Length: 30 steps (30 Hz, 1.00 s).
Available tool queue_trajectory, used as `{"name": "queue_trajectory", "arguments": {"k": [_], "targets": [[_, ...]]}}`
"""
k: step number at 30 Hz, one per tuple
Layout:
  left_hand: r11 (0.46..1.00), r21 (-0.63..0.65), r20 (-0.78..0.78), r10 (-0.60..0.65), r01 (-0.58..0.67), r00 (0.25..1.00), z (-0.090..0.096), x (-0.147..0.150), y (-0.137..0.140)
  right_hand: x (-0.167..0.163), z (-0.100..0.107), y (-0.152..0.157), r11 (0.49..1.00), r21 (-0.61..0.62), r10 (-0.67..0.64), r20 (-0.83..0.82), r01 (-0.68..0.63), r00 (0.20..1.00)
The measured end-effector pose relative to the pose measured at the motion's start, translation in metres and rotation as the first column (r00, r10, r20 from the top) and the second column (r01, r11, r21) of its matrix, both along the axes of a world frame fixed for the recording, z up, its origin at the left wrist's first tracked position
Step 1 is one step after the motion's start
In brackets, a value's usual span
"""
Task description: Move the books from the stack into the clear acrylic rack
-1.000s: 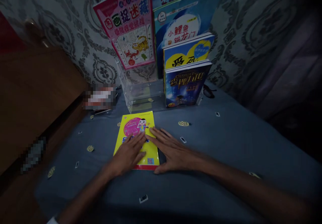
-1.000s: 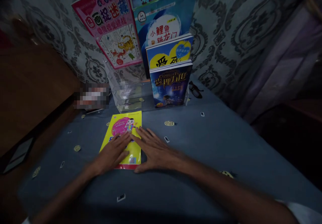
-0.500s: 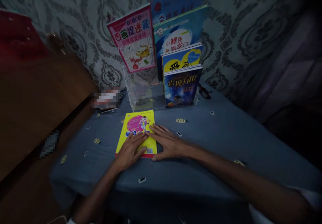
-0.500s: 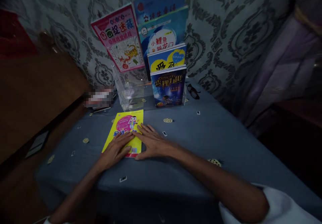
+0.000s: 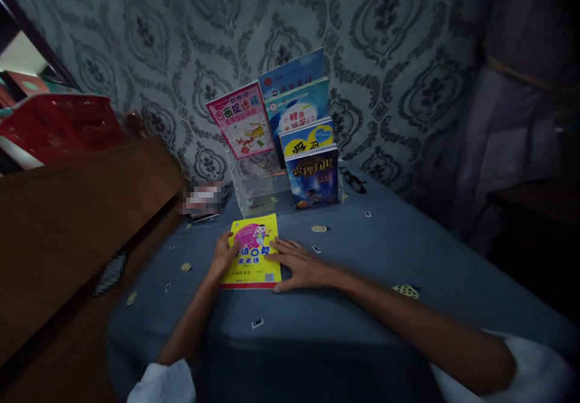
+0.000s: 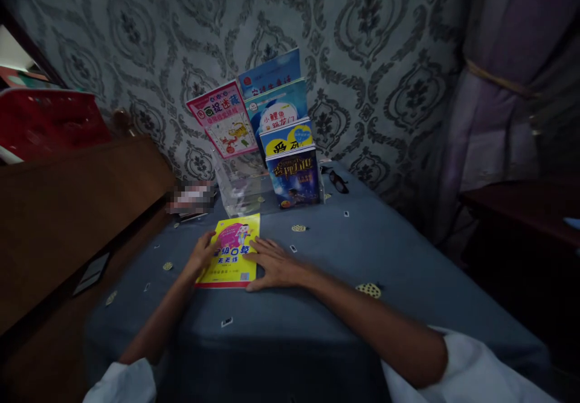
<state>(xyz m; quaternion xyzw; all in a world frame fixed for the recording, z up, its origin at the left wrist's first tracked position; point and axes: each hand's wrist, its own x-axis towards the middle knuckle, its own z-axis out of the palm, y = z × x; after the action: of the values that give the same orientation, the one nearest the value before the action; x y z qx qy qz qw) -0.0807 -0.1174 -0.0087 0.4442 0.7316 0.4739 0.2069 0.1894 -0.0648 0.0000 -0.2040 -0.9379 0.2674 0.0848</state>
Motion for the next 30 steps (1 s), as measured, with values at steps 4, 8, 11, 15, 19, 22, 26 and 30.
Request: {"name": "queue_trajectory", "arguments": {"k": [4,8,11,15,19,22,26,30], "targets": [[0.996,-0.062,0.251,0.082,-0.069,0.964,0.019,-0.009,0.004,0.002,0.0,0.001,1.0,-0.021,0.018,-0.025,-0.019,1.0],[0.994,-0.11,0.49,0.08,-0.03,0.868,0.028,-0.006,-0.002,0.004,0.001,0.002,0.999,-0.029,0.023,-0.039,-0.024,0.999],[0.995,-0.097,0.608,0.036,0.03,0.793,0.03,0.0,-0.014,0.007,0.004,0.001,0.999,-0.04,0.026,-0.031,-0.027,0.999],[0.997,-0.01,0.701,-0.048,0.078,0.712,0.028,0.005,-0.034,0.01,0.007,-0.003,0.994,-0.108,-0.026,0.015,0.028,1.0],[0.979,0.164,0.764,-0.206,0.125,0.611,0.028,0.008,-0.044,0.01,0.002,-0.004,0.985,-0.16,-0.067,-0.033,0.06,0.997],[0.952,0.269,0.755,-0.302,0.145,0.582,0.034,0.017,-0.041,0.007,-0.005,-0.003,0.979,-0.197,-0.072,-0.157,0.04,0.985],[0.91,0.377,0.729,-0.407,0.173,0.551,0.05,0.032,-0.032,0.003,-0.016,-0.005,0.915,-0.402,-0.115,-0.333,-0.031,0.936],[0.86,0.449,0.684,-0.506,0.242,0.525,0.065,0.034,-0.022,-0.002,-0.023,-0.008,0.758,-0.643,-0.241,-0.433,-0.11,0.869]]}}
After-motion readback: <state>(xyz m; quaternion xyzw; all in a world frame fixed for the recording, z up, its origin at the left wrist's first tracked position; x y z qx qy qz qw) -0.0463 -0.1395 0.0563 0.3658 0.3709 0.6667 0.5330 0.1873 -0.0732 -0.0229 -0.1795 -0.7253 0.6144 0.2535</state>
